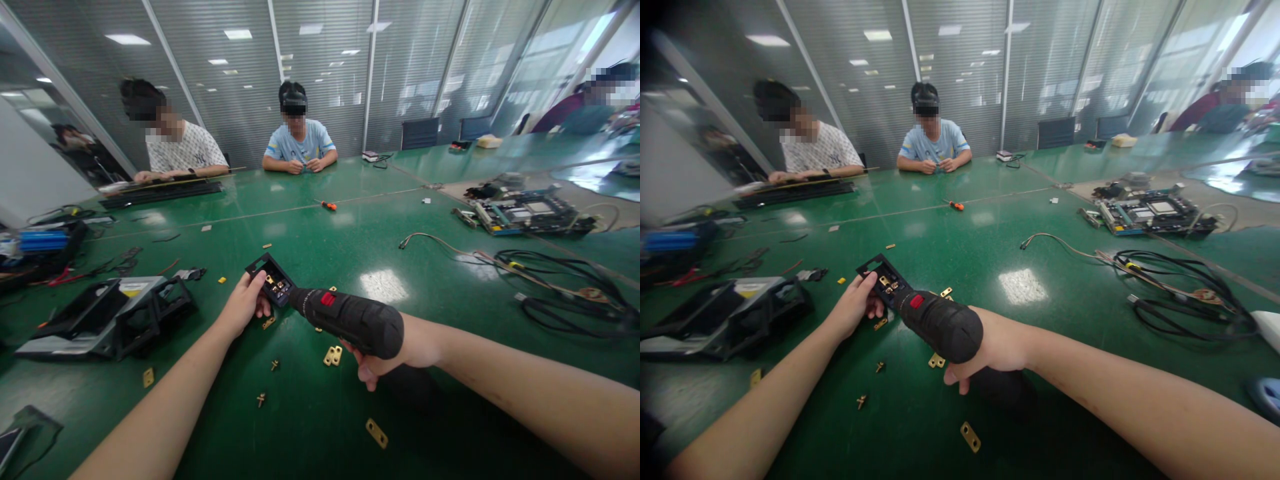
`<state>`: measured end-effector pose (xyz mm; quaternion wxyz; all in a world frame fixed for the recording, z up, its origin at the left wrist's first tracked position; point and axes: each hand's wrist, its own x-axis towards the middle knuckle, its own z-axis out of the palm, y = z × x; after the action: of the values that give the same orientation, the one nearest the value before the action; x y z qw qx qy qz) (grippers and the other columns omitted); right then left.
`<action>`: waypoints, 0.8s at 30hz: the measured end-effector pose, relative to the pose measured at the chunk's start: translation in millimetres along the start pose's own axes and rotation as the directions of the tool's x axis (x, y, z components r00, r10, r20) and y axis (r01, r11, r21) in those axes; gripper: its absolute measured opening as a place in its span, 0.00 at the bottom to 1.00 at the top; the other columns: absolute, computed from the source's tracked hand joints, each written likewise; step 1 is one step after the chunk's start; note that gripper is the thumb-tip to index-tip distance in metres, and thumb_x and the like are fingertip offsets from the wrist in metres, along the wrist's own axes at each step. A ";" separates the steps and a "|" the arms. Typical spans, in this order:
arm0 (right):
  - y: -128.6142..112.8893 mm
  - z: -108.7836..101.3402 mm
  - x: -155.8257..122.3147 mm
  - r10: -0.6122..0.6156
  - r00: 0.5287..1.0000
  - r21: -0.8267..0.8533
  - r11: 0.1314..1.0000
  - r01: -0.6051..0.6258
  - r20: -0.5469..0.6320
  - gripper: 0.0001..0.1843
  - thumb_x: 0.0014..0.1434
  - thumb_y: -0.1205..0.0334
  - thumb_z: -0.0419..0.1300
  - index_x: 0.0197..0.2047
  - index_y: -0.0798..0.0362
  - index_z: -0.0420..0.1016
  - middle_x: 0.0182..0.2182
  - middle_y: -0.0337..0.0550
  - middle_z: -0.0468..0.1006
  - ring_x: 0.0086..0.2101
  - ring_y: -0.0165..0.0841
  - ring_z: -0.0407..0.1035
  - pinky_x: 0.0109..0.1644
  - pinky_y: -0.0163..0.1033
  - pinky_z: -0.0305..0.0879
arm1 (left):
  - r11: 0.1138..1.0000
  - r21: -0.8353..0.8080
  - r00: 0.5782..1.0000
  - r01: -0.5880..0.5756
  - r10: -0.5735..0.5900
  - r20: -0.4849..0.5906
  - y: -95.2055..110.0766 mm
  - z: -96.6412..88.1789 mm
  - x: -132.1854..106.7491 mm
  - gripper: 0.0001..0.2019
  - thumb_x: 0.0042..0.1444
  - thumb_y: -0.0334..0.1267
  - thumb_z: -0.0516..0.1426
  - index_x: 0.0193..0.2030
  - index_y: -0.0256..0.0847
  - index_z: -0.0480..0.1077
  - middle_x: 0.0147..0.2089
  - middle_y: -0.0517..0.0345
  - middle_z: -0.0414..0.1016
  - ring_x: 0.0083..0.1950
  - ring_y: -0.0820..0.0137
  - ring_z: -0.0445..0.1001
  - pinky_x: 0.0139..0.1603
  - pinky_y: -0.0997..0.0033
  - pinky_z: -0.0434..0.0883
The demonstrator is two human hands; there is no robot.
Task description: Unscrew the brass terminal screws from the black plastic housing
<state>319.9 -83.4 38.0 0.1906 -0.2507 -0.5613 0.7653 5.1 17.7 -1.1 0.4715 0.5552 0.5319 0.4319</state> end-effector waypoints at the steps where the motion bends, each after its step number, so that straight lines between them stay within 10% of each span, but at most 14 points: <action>1: 0.0 0.1 -0.2 0.002 1.000 -0.004 1.000 -0.002 -0.004 0.39 0.44 0.67 0.80 0.58 0.57 0.72 0.29 0.33 0.76 0.27 0.32 0.79 0.30 0.35 0.78 | 1.000 0.002 1.000 -0.001 0.001 0.001 -0.1 0.0 0.2 0.23 0.61 0.62 0.59 0.44 0.45 0.61 0.23 0.62 0.76 0.16 0.70 0.73 0.13 0.78 0.62; 16: 4.0 -1.4 0.4 -0.010 1.000 -0.037 0.999 0.009 -0.024 0.36 0.44 0.65 0.79 0.56 0.58 0.74 0.27 0.33 0.76 0.26 0.33 0.79 0.30 0.35 0.76 | 1.000 -0.019 1.000 0.020 -0.020 -0.016 4.4 2.5 -1.6 0.23 0.59 0.62 0.61 0.43 0.45 0.62 0.23 0.64 0.75 0.16 0.70 0.73 0.13 0.77 0.61; 24: 2.8 -0.8 -0.5 -0.008 1.000 -0.011 1.000 0.008 -0.029 0.52 0.44 0.70 0.78 0.69 0.56 0.60 0.27 0.31 0.76 0.25 0.34 0.79 0.29 0.35 0.77 | 1.000 -0.009 1.000 0.009 -0.009 -0.004 4.4 2.4 -2.2 0.22 0.61 0.61 0.60 0.43 0.46 0.61 0.24 0.63 0.76 0.16 0.70 0.73 0.13 0.78 0.61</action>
<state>320.7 -83.9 35.2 0.2004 -0.2603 -0.5636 0.7579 8.1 15.4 2.8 0.4748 0.5497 0.5335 0.4334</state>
